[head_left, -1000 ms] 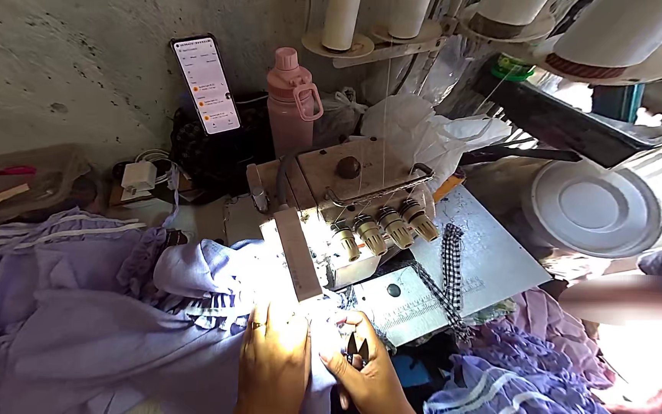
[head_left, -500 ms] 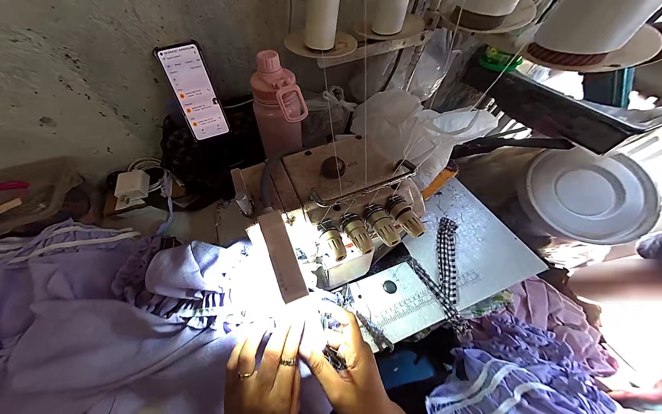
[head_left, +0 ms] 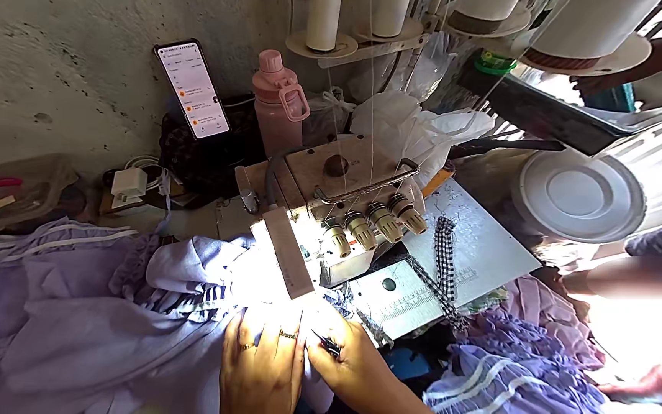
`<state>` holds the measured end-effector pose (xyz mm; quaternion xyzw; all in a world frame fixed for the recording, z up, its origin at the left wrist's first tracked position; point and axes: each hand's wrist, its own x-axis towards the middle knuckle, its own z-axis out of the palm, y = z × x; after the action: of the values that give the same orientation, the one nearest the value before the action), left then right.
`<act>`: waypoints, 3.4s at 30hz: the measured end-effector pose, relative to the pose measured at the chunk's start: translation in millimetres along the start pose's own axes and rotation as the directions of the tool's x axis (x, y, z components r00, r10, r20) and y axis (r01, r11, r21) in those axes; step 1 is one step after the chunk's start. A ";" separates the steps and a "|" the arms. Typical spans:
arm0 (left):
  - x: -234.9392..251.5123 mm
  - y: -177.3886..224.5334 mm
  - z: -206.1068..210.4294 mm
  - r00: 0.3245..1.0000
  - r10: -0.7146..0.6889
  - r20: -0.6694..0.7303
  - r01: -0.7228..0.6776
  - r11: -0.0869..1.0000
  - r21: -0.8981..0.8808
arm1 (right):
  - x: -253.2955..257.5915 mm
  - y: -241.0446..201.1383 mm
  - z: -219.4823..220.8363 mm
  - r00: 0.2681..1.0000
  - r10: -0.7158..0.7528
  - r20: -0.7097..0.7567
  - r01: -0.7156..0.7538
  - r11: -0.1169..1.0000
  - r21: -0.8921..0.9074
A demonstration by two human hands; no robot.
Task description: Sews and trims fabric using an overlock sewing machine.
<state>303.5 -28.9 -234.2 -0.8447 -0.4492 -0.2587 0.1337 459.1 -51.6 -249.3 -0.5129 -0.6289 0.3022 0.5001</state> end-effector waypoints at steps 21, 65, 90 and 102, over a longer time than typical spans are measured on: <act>-14.4 -16.4 -5.6 0.966 -0.256 -0.033 0.208 0.848 -0.487 | -52.7 13.1 9.6 0.871 0.488 0.053 -0.428 0.701 0.570; 13.8 -10.3 -1.5 0.962 -0.268 0.050 0.273 0.944 -0.186 | -3.9 6.1 -3.5 0.970 0.236 -0.059 -0.209 0.931 0.299; 44.9 -83.1 7.2 0.865 -0.499 0.049 0.501 0.855 -0.136 | 73.1 -3.5 -3.7 0.439 0.810 0.390 -0.051 0.456 -0.889; 19.0 -57.7 -23.8 0.789 -0.614 -0.030 0.087 0.159 -0.983 | 45.5 -57.4 3.9 0.924 -0.368 0.105 0.350 0.701 -0.622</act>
<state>257.0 5.6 -204.2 -0.5318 -0.3453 -0.6762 -0.3752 437.0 -24.7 -184.7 -0.5218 -0.7739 -0.0360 0.3572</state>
